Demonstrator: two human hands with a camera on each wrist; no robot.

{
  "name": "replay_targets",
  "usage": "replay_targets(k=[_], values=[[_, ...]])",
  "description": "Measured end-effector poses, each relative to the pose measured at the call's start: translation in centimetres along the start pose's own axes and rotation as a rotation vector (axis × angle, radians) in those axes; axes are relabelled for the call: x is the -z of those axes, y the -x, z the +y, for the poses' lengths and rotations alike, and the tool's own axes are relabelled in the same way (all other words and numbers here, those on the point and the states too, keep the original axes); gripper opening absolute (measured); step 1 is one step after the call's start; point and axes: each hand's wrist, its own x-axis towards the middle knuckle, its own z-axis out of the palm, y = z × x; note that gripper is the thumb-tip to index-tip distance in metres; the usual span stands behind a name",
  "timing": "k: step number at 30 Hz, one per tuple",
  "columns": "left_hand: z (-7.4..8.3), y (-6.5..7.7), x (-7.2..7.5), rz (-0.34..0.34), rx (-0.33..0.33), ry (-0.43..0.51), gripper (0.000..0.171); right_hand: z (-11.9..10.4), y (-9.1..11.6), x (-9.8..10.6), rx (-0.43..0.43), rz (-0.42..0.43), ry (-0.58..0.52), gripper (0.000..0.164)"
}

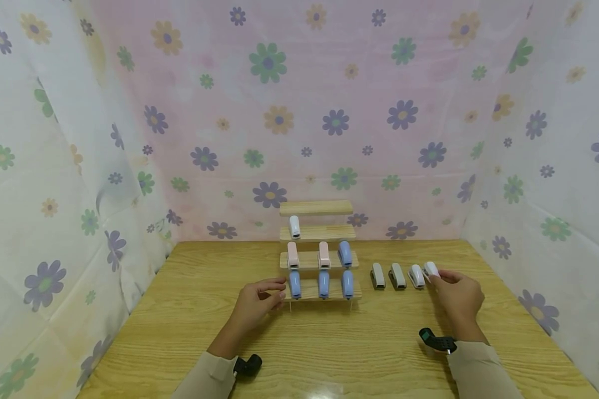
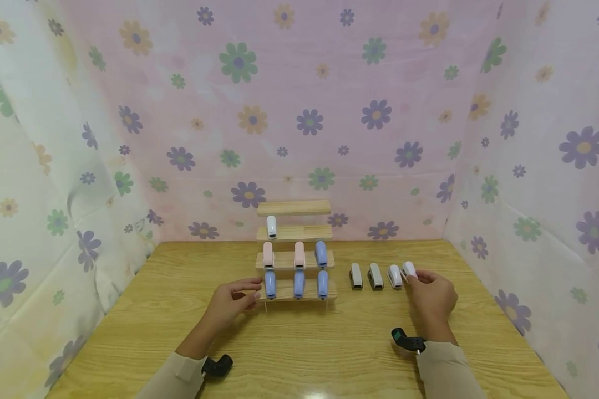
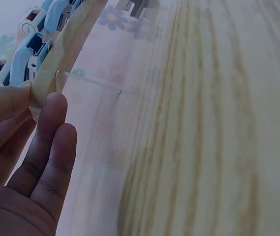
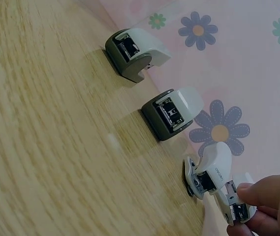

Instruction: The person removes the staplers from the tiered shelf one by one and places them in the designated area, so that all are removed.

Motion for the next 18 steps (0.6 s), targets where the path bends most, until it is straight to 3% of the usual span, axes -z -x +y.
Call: replay_targets(k=[18], values=[[0.28,0.11,-0.07,0.001,0.014,-0.009,0.027,0.46,0.04,-0.05,0.003,0.005,0.005,0.046]])
